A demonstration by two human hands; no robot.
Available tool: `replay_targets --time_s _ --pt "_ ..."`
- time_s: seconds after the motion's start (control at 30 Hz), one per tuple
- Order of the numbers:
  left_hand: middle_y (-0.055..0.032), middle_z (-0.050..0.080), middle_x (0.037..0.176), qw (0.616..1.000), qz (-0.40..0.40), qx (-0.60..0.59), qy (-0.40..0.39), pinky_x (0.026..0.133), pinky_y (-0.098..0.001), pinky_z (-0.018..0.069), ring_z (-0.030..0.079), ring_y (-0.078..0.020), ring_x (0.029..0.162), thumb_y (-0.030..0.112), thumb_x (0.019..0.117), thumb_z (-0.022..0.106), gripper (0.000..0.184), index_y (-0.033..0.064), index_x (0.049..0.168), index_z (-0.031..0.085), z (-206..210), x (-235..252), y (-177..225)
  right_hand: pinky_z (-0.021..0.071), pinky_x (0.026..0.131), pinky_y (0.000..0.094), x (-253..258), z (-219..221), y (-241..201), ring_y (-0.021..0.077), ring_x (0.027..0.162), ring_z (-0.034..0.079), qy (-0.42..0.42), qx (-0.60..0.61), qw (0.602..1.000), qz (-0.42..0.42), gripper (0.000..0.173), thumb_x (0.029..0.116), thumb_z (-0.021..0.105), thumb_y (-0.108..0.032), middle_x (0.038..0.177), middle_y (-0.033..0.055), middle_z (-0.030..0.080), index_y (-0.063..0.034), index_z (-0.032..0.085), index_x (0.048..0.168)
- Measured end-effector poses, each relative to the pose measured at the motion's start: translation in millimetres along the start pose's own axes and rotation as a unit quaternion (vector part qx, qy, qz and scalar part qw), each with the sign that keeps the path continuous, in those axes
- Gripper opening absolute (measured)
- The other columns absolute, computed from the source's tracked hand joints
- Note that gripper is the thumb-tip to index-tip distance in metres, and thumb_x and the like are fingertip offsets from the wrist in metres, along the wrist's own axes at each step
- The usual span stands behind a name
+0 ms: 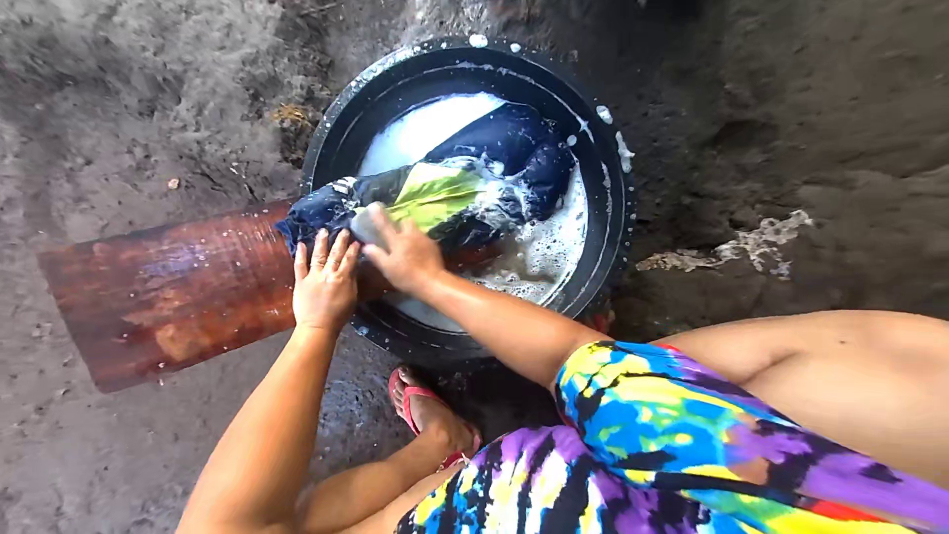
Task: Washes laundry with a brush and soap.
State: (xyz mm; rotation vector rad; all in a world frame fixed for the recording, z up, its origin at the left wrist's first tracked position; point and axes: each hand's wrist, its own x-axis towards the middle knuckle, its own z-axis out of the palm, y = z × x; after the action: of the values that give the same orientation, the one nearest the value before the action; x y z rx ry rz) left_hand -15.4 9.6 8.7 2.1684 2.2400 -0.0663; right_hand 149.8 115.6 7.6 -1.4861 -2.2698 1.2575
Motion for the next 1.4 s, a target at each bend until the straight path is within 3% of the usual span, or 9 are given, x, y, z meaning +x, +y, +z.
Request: replay_targets --time_s 0.17,0.47,0.6,0.73,0.93,1.07,1.23,1.33,1.4 --pt "-0.0067 0.049 0.159 1.000 -0.004 -0.029 0.007 0.123 -0.0649 0.0178 0.034 -0.0350 0.153 0.009 0.1057 0.045 0.042 0.0154 0.145 0.060 -1 0 -1 0.0553 0.089 0.0603 21 -40 75 0.0438 0.112 0.065 0.018 -0.026 0.998 0.054 0.064 0.1046 0.051 -0.047 0.142 0.0279 0.053 -0.0313 0.030 0.163" --pt "-0.0101 0.074 0.116 0.965 0.231 -0.118 -0.043 0.110 -0.0609 0.0385 0.061 -0.0337 0.127 0.003 0.0939 0.061 0.017 0.0087 0.100 0.076 -44 -8 -20 0.0420 0.111 0.0624 37 -92 179 0.0460 0.137 0.050 0.067 0.033 0.983 0.170 0.072 0.1037 0.056 -0.046 0.152 0.0286 0.047 -0.0208 0.027 0.165" --pt "-0.0193 0.071 0.118 0.988 0.088 -0.108 -0.065 0.103 -0.0676 0.0404 0.062 -0.0411 0.121 0.030 0.1021 0.060 0.030 0.0047 0.105 0.075 -57 5 5 0.0437 0.109 0.0615 36 -80 159 0.0475 0.134 0.051 0.062 0.031 0.973 0.220 0.076 0.1049 0.054 -0.046 0.150 0.0305 0.047 -0.0207 0.018 0.167" --pt "-0.0287 0.059 0.134 0.982 -0.131 -0.114 -0.081 0.103 -0.0699 0.0386 0.053 -0.0492 0.129 0.027 0.1000 0.066 0.041 -0.0003 0.131 0.064 -45 53 49 0.0442 0.108 0.0601 35 -73 149 0.0475 0.134 0.051 0.072 0.053 0.965 0.245 0.076 0.1056 0.051 -0.047 0.153 0.0313 0.043 -0.0215 0.014 0.167" --pt "-0.0222 0.069 0.099 0.991 0.091 -0.096 -0.006 0.088 -0.0629 0.0494 0.066 -0.0438 0.101 0.008 0.0960 0.065 0.011 0.0008 0.101 0.070 -22 10 45 0.0426 0.112 0.0596 13 -81 206 0.0458 0.137 0.050 0.197 0.048 0.967 0.156 0.084 0.0989 0.065 -0.042 0.151 0.0291 0.047 -0.0121 0.023 0.165" --pt "-0.0227 0.066 0.119 0.994 0.079 -0.049 -0.055 0.095 -0.0648 0.0452 0.062 -0.0444 0.115 0.020 0.0960 0.070 0.028 0.0099 0.123 0.070 -19 -3 35 0.0455 0.108 0.0602 3 -61 181 0.0480 0.132 0.053 0.219 0.043 0.952 0.212 0.082 0.0995 0.063 -0.042 0.148 0.0306 0.049 -0.0123 0.023 0.165" --pt "-0.0065 0.038 0.166 0.974 0.182 -0.013 -0.130 0.124 -0.0678 0.0088 0.026 -0.0302 0.157 0.049 0.0921 0.071 0.070 0.0247 0.154 0.050 -8 -15 1 0.0533 0.095 0.0597 -5 -2 51 0.0436 0.117 0.063 0.070 -0.009 0.994 -0.079 0.076 0.0952 0.067 -0.046 0.131 0.0268 0.061 -0.0173 0.040 0.160" --pt "-0.0066 0.044 0.162 0.972 0.193 -0.034 -0.130 0.122 -0.0710 0.0147 0.031 -0.0321 0.155 0.025 0.0951 0.072 0.059 0.0203 0.151 0.054 -8 -17 -6 0.0546 0.093 0.0589 3 -2 55 0.0396 0.114 0.067 0.021 -0.062 0.982 -0.177 0.068 0.0945 0.068 -0.046 0.128 0.0217 0.067 -0.0227 0.049 0.155" --pt "-0.0059 0.043 0.163 0.975 0.187 -0.035 -0.117 0.122 -0.0696 0.0177 0.031 -0.0326 0.155 0.004 0.0940 0.066 0.062 0.0197 0.152 0.053 -6 -14 -5 0.0518 0.099 0.0605 34 -32 98 0.0423 0.120 0.063 0.055 -0.074 0.993 -0.076 0.065 0.0988 0.062 -0.045 0.136 0.0251 0.061 -0.0193 0.047 0.156"
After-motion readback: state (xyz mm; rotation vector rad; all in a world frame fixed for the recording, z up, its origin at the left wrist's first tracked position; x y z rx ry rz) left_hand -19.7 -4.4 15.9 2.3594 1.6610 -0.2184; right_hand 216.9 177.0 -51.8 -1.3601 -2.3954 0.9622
